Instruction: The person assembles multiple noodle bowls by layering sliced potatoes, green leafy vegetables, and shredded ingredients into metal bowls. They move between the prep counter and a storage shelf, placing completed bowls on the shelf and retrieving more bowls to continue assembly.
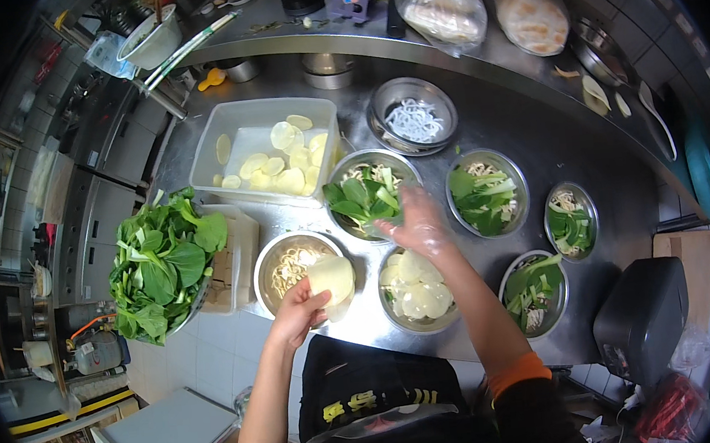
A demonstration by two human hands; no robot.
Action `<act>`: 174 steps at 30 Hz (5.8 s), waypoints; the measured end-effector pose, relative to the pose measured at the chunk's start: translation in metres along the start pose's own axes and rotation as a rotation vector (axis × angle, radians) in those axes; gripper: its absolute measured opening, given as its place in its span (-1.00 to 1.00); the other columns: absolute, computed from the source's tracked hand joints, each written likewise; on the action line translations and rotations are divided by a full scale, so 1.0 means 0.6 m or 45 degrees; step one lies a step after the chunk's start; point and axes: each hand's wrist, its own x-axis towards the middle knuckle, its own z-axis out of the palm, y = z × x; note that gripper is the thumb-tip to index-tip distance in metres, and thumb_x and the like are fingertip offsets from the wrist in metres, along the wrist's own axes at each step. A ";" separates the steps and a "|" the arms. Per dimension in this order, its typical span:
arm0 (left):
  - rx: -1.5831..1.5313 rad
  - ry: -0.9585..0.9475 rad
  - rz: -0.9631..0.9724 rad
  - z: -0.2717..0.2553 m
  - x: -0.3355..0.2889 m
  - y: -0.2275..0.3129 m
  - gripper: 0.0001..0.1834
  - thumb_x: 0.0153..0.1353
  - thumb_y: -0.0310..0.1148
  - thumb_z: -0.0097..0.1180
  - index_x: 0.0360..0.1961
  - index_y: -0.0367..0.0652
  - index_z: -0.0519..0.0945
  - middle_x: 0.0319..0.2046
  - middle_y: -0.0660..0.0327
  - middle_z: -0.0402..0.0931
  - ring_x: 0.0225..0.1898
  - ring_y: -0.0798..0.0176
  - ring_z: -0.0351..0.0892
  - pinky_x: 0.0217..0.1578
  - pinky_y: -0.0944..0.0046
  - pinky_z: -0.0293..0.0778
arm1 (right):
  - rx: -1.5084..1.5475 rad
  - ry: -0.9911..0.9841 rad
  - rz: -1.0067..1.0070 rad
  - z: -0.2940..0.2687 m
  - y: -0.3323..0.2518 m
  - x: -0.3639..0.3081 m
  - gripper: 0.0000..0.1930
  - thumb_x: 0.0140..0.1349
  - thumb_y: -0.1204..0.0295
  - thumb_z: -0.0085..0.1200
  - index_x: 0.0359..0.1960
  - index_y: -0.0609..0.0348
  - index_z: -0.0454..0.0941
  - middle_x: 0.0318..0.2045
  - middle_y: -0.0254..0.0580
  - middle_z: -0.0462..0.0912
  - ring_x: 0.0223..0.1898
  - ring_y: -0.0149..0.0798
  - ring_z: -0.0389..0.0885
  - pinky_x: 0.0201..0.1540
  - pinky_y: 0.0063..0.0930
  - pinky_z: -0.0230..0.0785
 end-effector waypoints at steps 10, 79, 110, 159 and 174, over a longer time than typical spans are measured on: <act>-0.127 0.013 0.098 -0.079 -0.021 0.049 -0.66 0.21 -0.48 0.09 0.04 -0.14 0.46 -0.26 0.38 0.58 -0.39 0.64 0.49 -0.47 0.65 0.39 | 0.589 -0.146 0.292 0.007 -0.014 0.069 -0.42 -0.08 0.42 0.28 0.08 0.08 0.43 -0.04 -0.10 0.53 -0.09 -0.19 0.53 0.01 -0.37 0.36; -0.203 0.148 0.210 -0.022 -0.037 0.039 -0.66 0.18 -0.49 0.10 0.01 -0.22 0.44 -0.16 0.22 0.56 -0.21 0.39 0.58 -0.30 0.41 0.56 | 0.558 0.120 -0.222 -0.002 0.056 -0.260 -0.64 0.13 0.57 -0.01 -0.02 0.02 0.57 -0.07 -0.09 0.59 -0.05 -0.12 0.57 0.00 -0.31 0.40; -0.302 0.182 0.030 -0.081 -0.046 -0.003 -0.63 0.21 -0.44 0.09 0.06 -0.20 0.44 -0.15 0.25 0.56 -0.24 0.50 0.55 -0.38 0.56 0.50 | 0.847 -0.022 -1.131 -0.082 -0.347 0.032 -0.72 0.19 0.41 0.04 -0.08 0.22 0.54 -0.24 -0.07 0.63 -0.23 -0.14 0.63 -0.17 -0.38 0.47; -0.384 0.427 0.534 -0.080 -0.163 0.119 -0.54 0.15 -0.47 0.12 0.09 -0.26 0.38 -0.11 0.17 0.54 -0.13 0.30 0.57 -0.13 0.26 0.51 | 1.384 -0.314 -0.299 -0.044 -0.243 -0.034 -0.89 0.02 0.60 0.17 -0.49 0.20 0.46 -0.36 -0.21 0.56 -0.35 -0.38 0.53 -0.22 -0.51 0.44; -0.458 0.420 0.620 -0.104 -0.170 0.117 -0.59 0.17 -0.48 0.11 0.07 -0.27 0.39 -0.15 0.16 0.56 -0.19 0.33 0.60 -0.21 0.32 0.56 | 1.047 -0.620 -0.180 0.091 -0.217 -0.046 -0.82 0.21 0.61 0.00 -0.15 0.21 0.48 -0.36 -0.26 0.53 -0.31 -0.38 0.57 -0.23 -0.50 0.44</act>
